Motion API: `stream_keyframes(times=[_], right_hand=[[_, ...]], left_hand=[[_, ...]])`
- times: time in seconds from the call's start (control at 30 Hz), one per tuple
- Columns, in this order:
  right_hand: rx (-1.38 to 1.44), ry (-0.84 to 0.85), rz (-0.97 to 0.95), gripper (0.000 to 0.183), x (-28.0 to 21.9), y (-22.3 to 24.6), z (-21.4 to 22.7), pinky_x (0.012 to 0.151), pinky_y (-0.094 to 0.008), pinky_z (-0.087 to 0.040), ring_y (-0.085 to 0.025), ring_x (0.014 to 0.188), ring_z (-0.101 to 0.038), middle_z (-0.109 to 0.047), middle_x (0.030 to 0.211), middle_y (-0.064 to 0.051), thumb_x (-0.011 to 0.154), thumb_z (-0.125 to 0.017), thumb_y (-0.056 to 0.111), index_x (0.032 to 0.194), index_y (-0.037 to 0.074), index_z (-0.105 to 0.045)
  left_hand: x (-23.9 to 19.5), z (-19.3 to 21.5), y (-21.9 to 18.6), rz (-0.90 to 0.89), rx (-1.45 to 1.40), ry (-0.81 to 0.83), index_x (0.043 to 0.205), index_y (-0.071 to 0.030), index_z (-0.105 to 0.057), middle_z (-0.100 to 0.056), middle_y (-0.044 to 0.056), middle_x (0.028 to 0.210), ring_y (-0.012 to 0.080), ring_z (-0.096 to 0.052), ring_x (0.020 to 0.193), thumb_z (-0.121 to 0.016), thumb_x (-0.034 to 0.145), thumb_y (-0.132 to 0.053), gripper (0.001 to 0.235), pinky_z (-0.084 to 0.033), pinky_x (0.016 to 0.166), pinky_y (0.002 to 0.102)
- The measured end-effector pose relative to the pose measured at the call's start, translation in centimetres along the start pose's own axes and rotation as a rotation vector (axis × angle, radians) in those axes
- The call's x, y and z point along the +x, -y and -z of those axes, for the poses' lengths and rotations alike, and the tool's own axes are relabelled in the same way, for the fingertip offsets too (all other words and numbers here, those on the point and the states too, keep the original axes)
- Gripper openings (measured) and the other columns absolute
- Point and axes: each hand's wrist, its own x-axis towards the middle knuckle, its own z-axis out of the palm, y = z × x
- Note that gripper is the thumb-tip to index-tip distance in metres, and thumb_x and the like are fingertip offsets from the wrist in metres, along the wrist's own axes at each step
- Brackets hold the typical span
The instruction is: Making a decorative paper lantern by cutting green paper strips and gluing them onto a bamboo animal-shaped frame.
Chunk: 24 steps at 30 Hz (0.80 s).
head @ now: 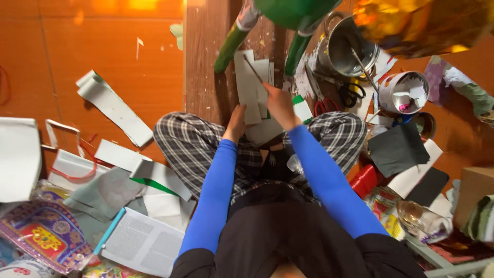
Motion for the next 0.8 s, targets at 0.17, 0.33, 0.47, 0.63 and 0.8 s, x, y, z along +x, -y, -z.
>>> stream_keyframes(times=[0.17,0.33,0.47,0.63,0.8], right_hand=[[0.226,-0.011,-0.171,0.043,3.4,2.1,-2.4,0.081,-0.049,-0.055,-0.044,0.094,-0.069,-0.071,0.103,-0.026,0.094,-0.053,0.006,0.133,0.013,-0.069],[0.287,-0.090,-0.145,0.043,1.5,-2.1,-2.0,0.077,-0.048,-0.056,-0.044,0.093,-0.069,-0.070,0.105,-0.026,0.095,-0.052,0.004,0.134,0.010,-0.068],[0.243,-0.110,-0.094,0.039,-0.8,0.2,4.2,0.074,-0.047,-0.056,-0.044,0.089,-0.068,-0.069,0.105,-0.026,0.102,-0.052,0.006,0.140,0.006,-0.063],[0.182,-0.382,0.110,0.033,-10.2,-0.3,9.0,0.084,-0.045,-0.055,-0.041,0.100,-0.067,-0.070,0.113,-0.022,0.098,-0.061,0.007,0.130,0.002,-0.066],[-0.011,-0.515,-0.223,0.028,-11.7,-9.2,13.2,0.083,-0.051,-0.053,-0.041,0.092,-0.067,-0.069,0.098,-0.023,0.098,-0.059,0.004,0.125,0.002,-0.070]], left_hand=[[1.6,2.6,2.9,-0.308,0.584,-0.234,0.137,0.003,-0.055,-0.069,0.025,0.117,0.0370,-0.066,0.106,-0.054,0.114,-0.028,0.039,-0.057,0.088,0.045],[-7.2,-3.1,-2.5,-0.370,0.949,-0.293,0.149,-0.010,-0.044,-0.069,0.022,0.100,0.0371,-0.068,0.089,-0.049,0.097,-0.008,0.052,-0.053,0.080,0.042],[-4.9,-0.1,0.0,-0.810,1.154,-0.109,0.135,-0.007,-0.063,-0.069,0.024,0.127,0.0408,-0.066,0.116,-0.049,0.084,0.009,0.055,-0.054,0.095,0.044],[-8.1,-3.1,-4.2,-0.752,1.173,-0.248,0.117,-0.011,-0.075,-0.074,0.018,0.122,0.0335,-0.071,0.112,-0.062,0.094,0.000,0.029,-0.057,0.094,0.040],[-14.1,-12.3,-12.6,-1.268,1.232,-0.358,0.093,-0.005,-0.080,-0.069,0.020,0.094,0.0359,-0.067,0.090,-0.071,0.076,0.006,0.022,-0.055,0.077,0.041]])
